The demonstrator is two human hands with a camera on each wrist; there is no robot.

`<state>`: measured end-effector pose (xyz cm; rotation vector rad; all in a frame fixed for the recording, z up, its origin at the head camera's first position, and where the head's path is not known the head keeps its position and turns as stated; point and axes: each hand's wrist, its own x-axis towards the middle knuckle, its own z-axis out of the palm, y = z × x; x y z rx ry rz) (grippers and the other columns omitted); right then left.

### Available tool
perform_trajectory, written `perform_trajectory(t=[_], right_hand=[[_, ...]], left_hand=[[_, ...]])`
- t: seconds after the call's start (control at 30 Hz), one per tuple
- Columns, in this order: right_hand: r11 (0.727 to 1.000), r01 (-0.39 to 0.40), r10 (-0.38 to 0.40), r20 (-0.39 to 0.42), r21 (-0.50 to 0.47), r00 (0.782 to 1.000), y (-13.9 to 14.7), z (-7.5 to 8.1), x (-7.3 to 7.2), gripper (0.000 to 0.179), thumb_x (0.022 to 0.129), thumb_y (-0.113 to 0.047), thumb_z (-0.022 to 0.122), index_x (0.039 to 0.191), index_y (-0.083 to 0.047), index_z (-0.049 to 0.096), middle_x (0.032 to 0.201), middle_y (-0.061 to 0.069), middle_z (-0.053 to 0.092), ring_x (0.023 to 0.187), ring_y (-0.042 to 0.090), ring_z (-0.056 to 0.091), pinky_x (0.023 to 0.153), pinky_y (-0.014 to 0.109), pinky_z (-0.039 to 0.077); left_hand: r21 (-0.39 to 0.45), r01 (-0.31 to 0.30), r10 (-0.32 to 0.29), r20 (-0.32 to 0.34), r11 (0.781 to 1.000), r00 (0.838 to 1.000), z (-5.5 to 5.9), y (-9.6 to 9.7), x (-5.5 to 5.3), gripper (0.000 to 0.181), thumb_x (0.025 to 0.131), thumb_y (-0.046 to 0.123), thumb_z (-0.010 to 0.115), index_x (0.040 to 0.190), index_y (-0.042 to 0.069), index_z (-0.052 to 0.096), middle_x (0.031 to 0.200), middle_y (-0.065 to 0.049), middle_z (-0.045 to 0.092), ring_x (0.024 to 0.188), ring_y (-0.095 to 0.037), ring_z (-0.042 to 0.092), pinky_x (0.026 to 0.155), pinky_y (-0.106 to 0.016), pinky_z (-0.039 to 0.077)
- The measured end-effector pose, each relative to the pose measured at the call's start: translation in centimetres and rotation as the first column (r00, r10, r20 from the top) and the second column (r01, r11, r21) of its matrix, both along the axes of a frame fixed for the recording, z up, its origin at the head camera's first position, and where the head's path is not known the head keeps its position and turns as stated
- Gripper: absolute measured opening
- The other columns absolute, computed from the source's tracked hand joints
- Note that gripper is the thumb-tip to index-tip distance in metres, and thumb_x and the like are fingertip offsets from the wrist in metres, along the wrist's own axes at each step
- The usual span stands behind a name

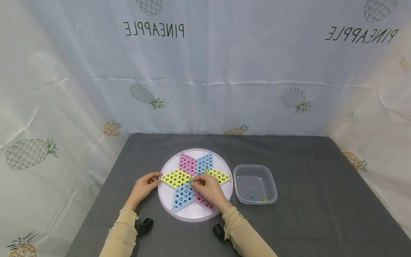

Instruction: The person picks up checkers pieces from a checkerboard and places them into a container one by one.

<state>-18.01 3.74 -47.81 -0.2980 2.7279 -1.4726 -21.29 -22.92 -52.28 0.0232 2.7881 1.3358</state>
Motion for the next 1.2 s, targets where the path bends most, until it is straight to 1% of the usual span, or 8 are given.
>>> perform_trajectory(t=[0.13,0.23,0.5,0.67,0.87,1.0,1.13,1.2], right_hand=[[1.000,0.007,-0.008,-0.017,-0.023,1.000,0.2,0.3,0.3,0.019,0.076,-0.035,0.065,0.087,-0.019,0.064,0.074,-0.006,0.057,0.065,0.005,0.049,0.058,0.018,0.042],[1.000,0.010,-0.011,-0.049,-0.027,0.999,0.4,0.4,0.5,0.019,0.076,-0.034,0.065,0.087,-0.019,0.064,0.075,-0.006,0.057,0.065,0.005,0.050,0.058,0.017,0.043],[0.998,0.017,-0.024,-0.123,-0.057,0.992,0.8,1.0,0.9,0.022,0.074,-0.037,0.066,0.086,-0.019,0.066,0.075,-0.006,0.057,0.065,0.004,0.050,0.058,0.017,0.043],[0.996,0.017,-0.030,-0.148,-0.089,0.989,1.1,1.5,1.1,0.023,0.075,-0.038,0.065,0.088,-0.020,0.066,0.074,-0.007,0.057,0.064,0.004,0.049,0.057,0.018,0.043],[0.991,0.024,-0.047,-0.171,-0.135,0.984,1.4,1.8,1.2,0.024,0.073,-0.038,0.066,0.088,-0.019,0.066,0.073,-0.007,0.056,0.064,0.004,0.049,0.058,0.018,0.043],[0.985,0.012,-0.048,-0.203,-0.175,0.978,1.8,1.8,1.2,0.021,0.073,-0.035,0.068,0.087,-0.020,0.067,0.072,-0.005,0.056,0.064,0.005,0.049,0.058,0.017,0.042],[0.981,-0.001,-0.048,-0.245,-0.196,0.968,2.3,1.7,1.2,0.020,0.074,-0.033,0.067,0.086,-0.017,0.067,0.071,-0.004,0.056,0.063,0.005,0.050,0.058,0.018,0.043],[0.980,0.003,-0.056,-0.259,-0.197,0.964,2.6,1.7,1.2,0.023,0.074,-0.033,0.067,0.086,-0.014,0.067,0.072,-0.004,0.056,0.064,0.004,0.050,0.059,0.018,0.043]], left_hand=[[0.001,0.001,-0.001,-0.008,1.000,1.000,-0.1,0.0,0.0,0.027,0.080,0.035,0.061,0.105,0.024,0.060,0.080,-0.002,0.053,0.067,-0.013,0.045,0.059,-0.023,0.037],[0.008,0.004,-0.004,-0.020,1.000,1.000,-0.1,0.0,0.0,0.027,0.080,0.035,0.061,0.105,0.024,0.060,0.079,-0.002,0.053,0.066,-0.012,0.045,0.058,-0.023,0.037],[0.010,-0.003,0.003,-0.011,1.000,1.000,-0.3,0.0,0.0,0.027,0.079,0.035,0.061,0.105,0.025,0.060,0.079,-0.002,0.052,0.065,-0.012,0.045,0.058,-0.022,0.037],[0.012,0.001,-0.001,-0.020,1.000,1.000,-0.2,-0.1,0.0,0.027,0.080,0.035,0.061,0.104,0.025,0.060,0.079,-0.002,0.053,0.065,-0.012,0.045,0.058,-0.022,0.037],[0.016,0.006,-0.006,-0.016,1.000,1.000,-0.1,-0.1,0.0,0.026,0.080,0.034,0.061,0.104,0.025,0.060,0.079,-0.002,0.053,0.065,-0.012,0.045,0.057,-0.021,0.037],[0.011,0.019,-0.018,-0.028,1.000,0.999,0.1,-0.1,0.1,0.027,0.080,0.034,0.061,0.105,0.024,0.060,0.080,-0.002,0.053,0.065,-0.011,0.045,0.057,-0.021,0.037],[0.007,0.037,-0.037,-0.052,0.999,0.998,0.3,-0.1,0.2,0.028,0.080,0.035,0.060,0.105,0.023,0.061,0.079,-0.001,0.054,0.064,-0.009,0.046,0.057,-0.022,0.037],[0.005,0.044,-0.043,-0.056,0.999,0.997,0.4,-0.1,0.2,0.028,0.080,0.035,0.060,0.106,0.022,0.061,0.079,-0.001,0.054,0.063,-0.008,0.045,0.057,-0.021,0.037]])
